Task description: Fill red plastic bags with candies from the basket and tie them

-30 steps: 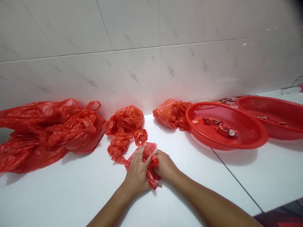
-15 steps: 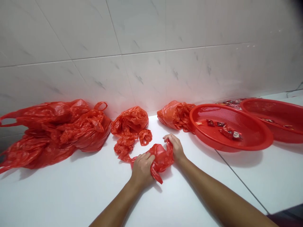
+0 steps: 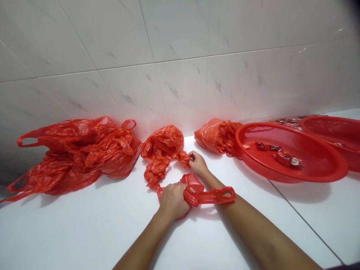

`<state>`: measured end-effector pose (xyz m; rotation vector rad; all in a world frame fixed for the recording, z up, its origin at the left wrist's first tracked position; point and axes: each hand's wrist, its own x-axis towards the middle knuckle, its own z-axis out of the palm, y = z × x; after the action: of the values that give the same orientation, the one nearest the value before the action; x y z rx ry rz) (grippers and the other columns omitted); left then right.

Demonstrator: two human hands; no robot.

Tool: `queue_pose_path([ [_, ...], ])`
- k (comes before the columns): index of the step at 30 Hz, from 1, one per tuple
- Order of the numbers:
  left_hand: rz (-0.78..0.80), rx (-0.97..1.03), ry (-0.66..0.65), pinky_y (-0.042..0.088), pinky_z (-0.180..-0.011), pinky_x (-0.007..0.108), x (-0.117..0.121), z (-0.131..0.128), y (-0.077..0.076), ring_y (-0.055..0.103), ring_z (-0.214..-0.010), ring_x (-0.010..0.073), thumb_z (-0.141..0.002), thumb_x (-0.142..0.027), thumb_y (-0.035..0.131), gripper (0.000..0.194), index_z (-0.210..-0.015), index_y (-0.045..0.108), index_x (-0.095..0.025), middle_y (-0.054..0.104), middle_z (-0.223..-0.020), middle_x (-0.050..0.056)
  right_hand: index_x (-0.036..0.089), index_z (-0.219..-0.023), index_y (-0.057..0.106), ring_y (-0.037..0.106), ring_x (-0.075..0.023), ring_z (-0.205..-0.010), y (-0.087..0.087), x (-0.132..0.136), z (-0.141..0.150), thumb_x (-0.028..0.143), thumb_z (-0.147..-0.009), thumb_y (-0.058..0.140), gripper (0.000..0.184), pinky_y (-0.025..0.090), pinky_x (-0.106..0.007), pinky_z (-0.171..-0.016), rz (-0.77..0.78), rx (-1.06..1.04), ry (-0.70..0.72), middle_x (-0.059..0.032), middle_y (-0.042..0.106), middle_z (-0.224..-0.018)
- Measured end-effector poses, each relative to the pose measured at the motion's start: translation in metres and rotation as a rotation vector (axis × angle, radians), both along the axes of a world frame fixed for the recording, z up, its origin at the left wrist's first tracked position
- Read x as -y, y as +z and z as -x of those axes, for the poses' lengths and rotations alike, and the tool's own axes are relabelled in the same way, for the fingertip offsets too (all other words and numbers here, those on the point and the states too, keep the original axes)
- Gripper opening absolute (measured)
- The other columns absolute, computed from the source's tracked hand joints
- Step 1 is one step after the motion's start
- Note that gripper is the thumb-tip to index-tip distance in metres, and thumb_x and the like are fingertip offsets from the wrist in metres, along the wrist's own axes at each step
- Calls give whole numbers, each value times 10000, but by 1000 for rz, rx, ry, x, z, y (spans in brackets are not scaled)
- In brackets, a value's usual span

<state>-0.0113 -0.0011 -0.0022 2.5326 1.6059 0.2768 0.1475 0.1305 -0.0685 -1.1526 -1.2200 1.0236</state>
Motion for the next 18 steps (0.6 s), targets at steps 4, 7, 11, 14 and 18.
queue_pose_path([
  [4, 22, -1, 5, 240, -606, 328, 1, -1, -1, 617, -616, 240, -768, -196, 605, 135, -648, 565, -240, 686, -675, 28, 227, -1101, 592, 528, -133, -617, -1, 8, -18, 360, -810, 578, 320, 436, -255, -592, 30, -242, -67, 38, 631, -774],
  [7, 34, 5, 12, 256, -613, 330, 5, 0, -1, 625, -645, 233, -785, -192, 601, 115, -683, 582, -242, 702, -708, 14, 219, -1047, 594, 432, -110, -524, -2, 30, -23, 363, -790, 644, 299, 355, -238, -514, 63, -380, -13, 68, 549, -657],
  [11, 68, -4, 37, 263, -607, 324, 7, -1, -4, 621, -650, 206, -796, -227, 623, 104, -696, 597, -242, 707, -722, -10, 233, -1016, 606, 473, -106, -548, -5, 54, -25, 358, -784, 743, 298, 356, -235, -513, 88, -528, 46, 47, 616, -721],
  [14, 87, -31, 73, 252, -602, 330, 5, -4, -7, 613, -641, 204, -789, -248, 627, 123, -671, 597, -241, 693, -697, -5, 248, -981, 598, 406, -96, -497, -3, 54, -28, 348, -788, 758, 270, 287, -230, -473, 111, -607, 34, 78, 526, -619],
  [18, 114, -81, 133, 267, -599, 337, 3, -12, -9, 619, -610, 229, -796, -235, 580, 166, -630, 587, -239, 672, -645, 21, 264, -1000, 608, 478, -106, -549, 0, 47, -36, 259, -718, 748, 315, 352, -232, -505, 124, -674, 14, 64, 580, -680],
])
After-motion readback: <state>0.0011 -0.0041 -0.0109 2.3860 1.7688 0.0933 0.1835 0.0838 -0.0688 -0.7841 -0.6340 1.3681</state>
